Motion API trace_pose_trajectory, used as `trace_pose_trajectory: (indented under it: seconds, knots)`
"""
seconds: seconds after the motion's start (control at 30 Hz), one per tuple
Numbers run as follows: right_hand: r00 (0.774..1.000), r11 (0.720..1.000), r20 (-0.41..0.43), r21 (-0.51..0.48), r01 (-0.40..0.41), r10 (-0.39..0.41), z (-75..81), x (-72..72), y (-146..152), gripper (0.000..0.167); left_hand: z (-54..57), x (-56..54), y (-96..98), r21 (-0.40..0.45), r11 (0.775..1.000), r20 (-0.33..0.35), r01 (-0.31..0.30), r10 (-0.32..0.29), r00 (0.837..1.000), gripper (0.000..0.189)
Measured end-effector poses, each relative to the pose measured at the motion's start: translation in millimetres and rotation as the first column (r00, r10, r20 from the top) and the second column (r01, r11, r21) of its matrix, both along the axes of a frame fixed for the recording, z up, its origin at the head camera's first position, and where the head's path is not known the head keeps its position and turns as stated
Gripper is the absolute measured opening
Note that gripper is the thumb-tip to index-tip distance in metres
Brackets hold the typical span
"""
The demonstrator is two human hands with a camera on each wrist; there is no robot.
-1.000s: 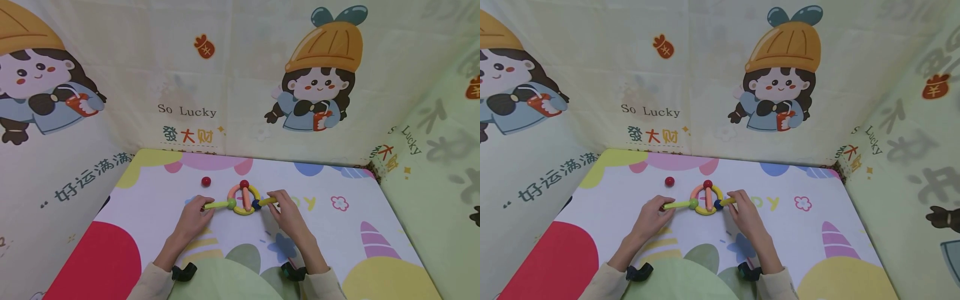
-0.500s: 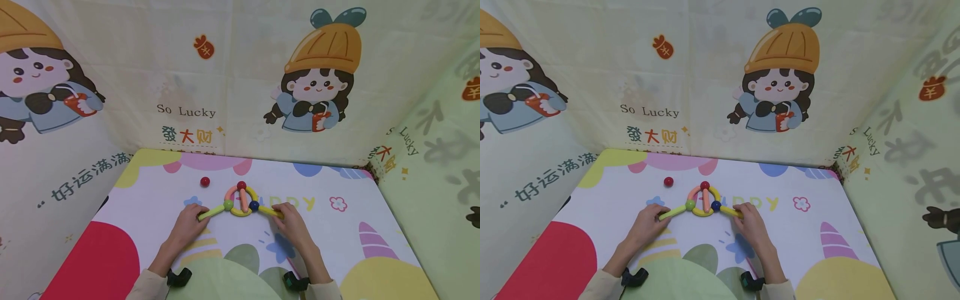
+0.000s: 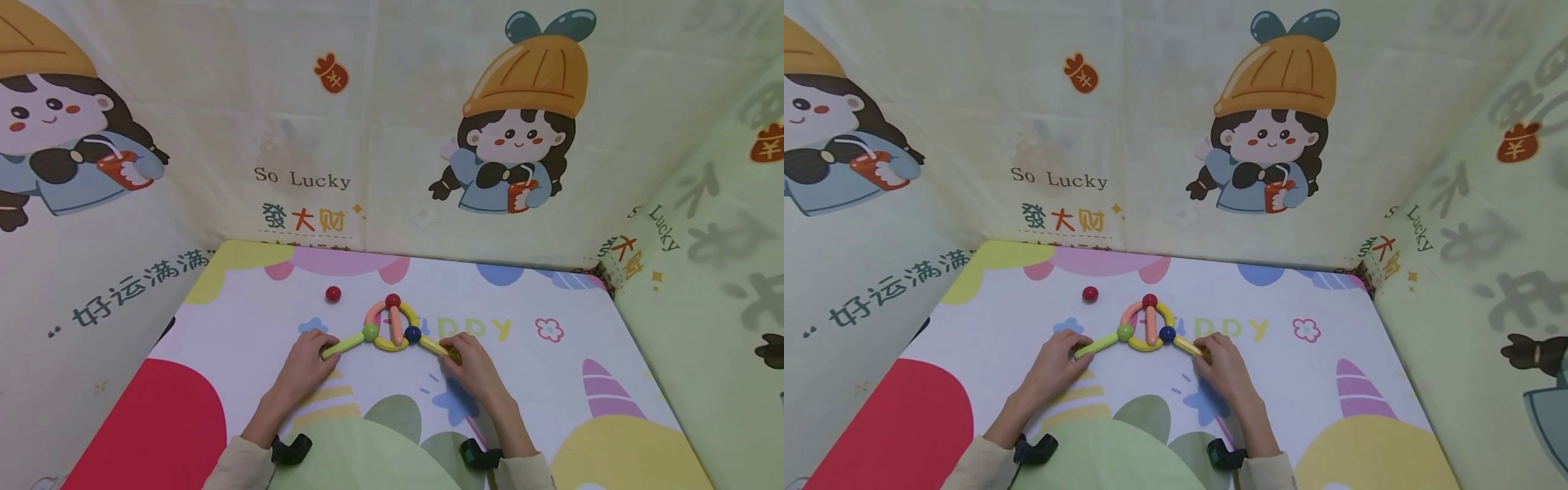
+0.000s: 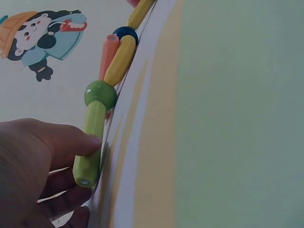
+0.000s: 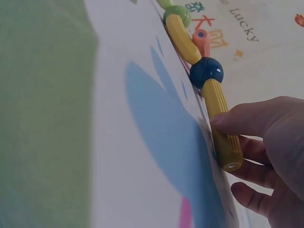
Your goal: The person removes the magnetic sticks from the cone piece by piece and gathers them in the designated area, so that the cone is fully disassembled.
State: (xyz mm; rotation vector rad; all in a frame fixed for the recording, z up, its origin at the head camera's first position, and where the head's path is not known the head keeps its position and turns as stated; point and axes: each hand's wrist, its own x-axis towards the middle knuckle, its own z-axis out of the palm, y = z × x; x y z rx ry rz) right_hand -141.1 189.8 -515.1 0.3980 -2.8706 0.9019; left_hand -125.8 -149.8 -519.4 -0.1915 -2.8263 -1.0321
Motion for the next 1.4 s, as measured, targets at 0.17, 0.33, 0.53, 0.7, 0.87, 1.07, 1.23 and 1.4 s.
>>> trace_pose_trajectory:
  seconds: [0.17, 0.33, 0.53, 0.7, 0.87, 1.07, 1.23, 1.4]
  knots:
    - [1.0, 1.0, -0.004, 0.006, -0.013, 0.013, 2.2, -0.1, 0, 0.026, 2.4, 1.0, 0.4, 0.005, 1.0, 0.021, 0.006, -0.006, 1.0, 0.033]
    - [0.999, 0.999, -0.016, 0.017, -0.033, 0.033, 6.2, -2.1, -1, 0.032, 8.4, 1.9, 1.0, 0.016, 1.0, 0.037, 0.015, -0.016, 0.999, 0.044]
    - [0.999, 0.999, -0.011, 0.019, -0.038, 0.038, 13.4, -7.3, -8, 0.033, 13.4, -5.7, 5.9, 0.005, 0.999, -0.031, 0.039, -0.039, 0.999, 0.04]
    - [0.998, 0.998, -0.018, 0.029, -0.051, 0.052, 20.0, -12.4, -14, 0.033, 18.4, -13.1, 16.4, -0.017, 0.998, -0.044, 0.058, -0.059, 0.997, 0.043]
    - [0.997, 0.997, -0.017, 0.03, -0.073, 0.073, 26.3, -17.4, -20, 0.035, 24.1, -17.8, 26.2, -0.016, 0.998, -0.018, 0.063, -0.063, 0.998, 0.047]
    - [0.997, 0.998, 0.035, 0.0, -0.07, 0.07, 28.0, -23.9, -26, 0.036, 20.7, -22.6, 39.5, 0.012, 0.996, -0.027, 0.093, -0.093, 0.995, 0.046]
    - [0.994, 0.997, 0.087, -0.026, -0.068, 0.07, 23.8, -28.2, -33, 0.036, 15.2, -27.5, 52.8, 0.012, 0.993, -0.039, 0.115, -0.115, 0.993, 0.049]
    - [0.992, 0.998, 0.119, -0.034, -0.049, 0.052, 18.3, -28.5, -38, 0.036, 10.2, -29.9, 62.3, -0.052, 0.989, 0.001, 0.14, -0.14, 0.99, 0.056]
